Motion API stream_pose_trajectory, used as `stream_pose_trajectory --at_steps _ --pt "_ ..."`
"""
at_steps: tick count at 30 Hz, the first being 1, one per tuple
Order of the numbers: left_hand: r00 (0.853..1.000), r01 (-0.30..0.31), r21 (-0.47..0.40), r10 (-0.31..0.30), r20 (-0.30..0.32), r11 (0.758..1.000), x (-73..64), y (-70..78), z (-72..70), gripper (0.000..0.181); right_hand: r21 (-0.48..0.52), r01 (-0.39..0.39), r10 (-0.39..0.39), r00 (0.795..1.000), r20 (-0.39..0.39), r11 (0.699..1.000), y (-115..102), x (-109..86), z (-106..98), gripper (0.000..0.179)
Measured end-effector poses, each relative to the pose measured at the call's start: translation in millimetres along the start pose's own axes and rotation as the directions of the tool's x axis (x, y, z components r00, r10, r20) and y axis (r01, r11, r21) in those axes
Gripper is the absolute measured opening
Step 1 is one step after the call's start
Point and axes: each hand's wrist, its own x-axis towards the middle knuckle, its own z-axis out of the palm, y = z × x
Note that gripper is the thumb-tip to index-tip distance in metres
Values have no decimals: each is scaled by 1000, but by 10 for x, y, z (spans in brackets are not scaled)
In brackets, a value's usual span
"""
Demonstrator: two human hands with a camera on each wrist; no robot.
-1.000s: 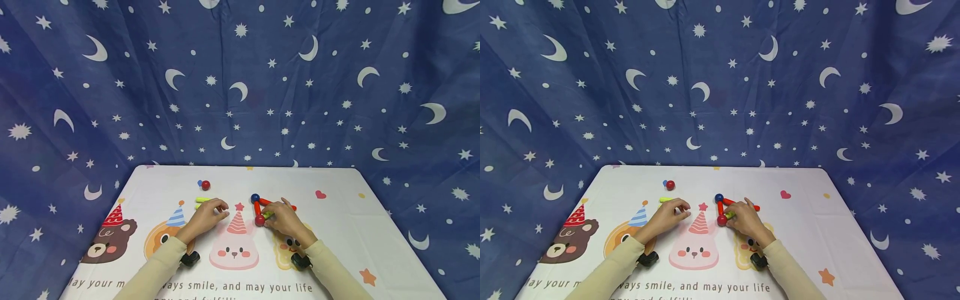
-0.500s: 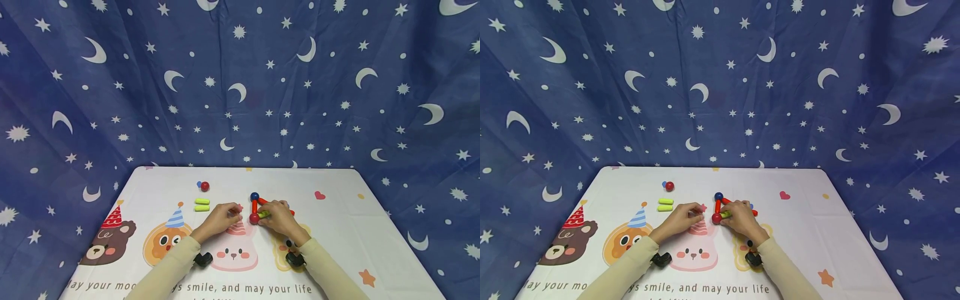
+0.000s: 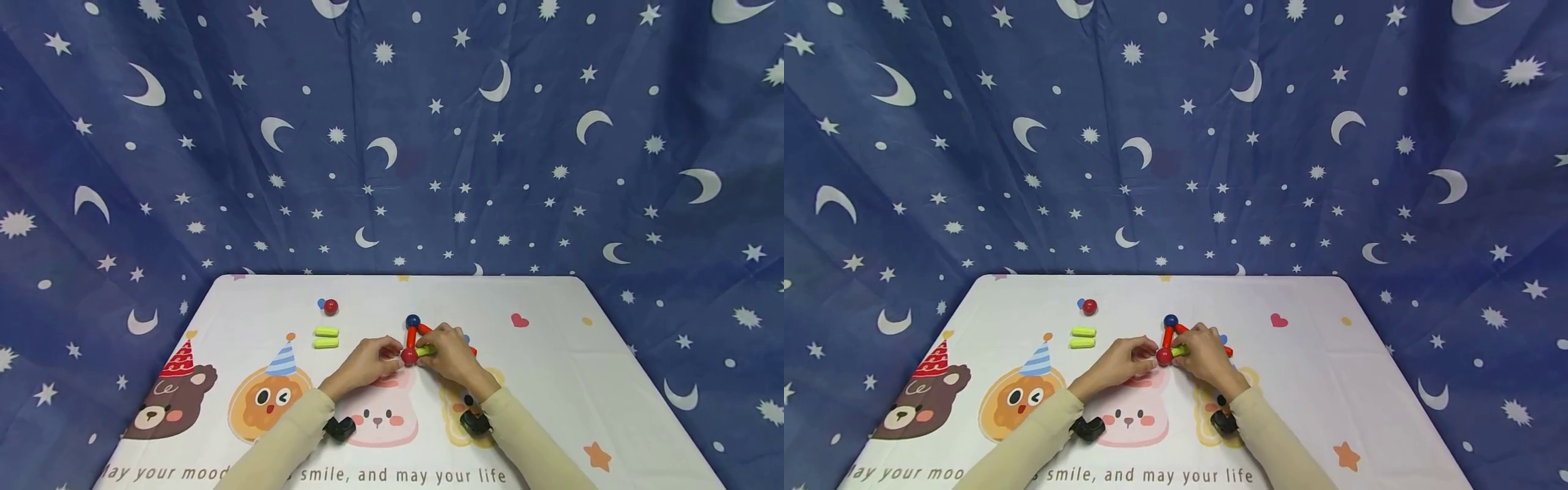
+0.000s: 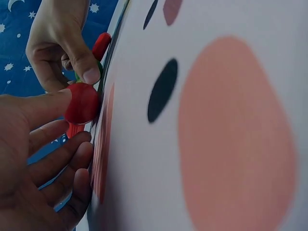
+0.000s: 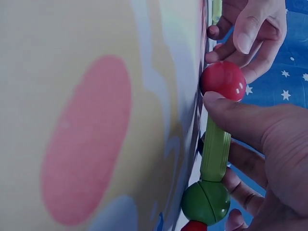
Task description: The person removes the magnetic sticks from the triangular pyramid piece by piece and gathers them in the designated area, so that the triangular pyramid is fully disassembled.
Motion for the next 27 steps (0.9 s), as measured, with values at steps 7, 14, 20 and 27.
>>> stream_pose_trajectory --at_steps 7,14,20,27 --pt "1000 2 13 -2 3 1000 43 19 65 32 -4 -3 3 1000 5 1000 0 8 12 25" --pt "1000 5 -2 -5 -27 1000 101 6 140 34 10 15 -15 1000 12 1000 24 26 29 25" --pt "998 -10 -12 10 -56 1000 129 5 168 32 -5 28 -28 1000 4 1000 33 39 44 25" --pt "999 -6 -5 6 -35 1000 124 -22 160 31 -5 47 -47 998 29 999 37 38 31 25"
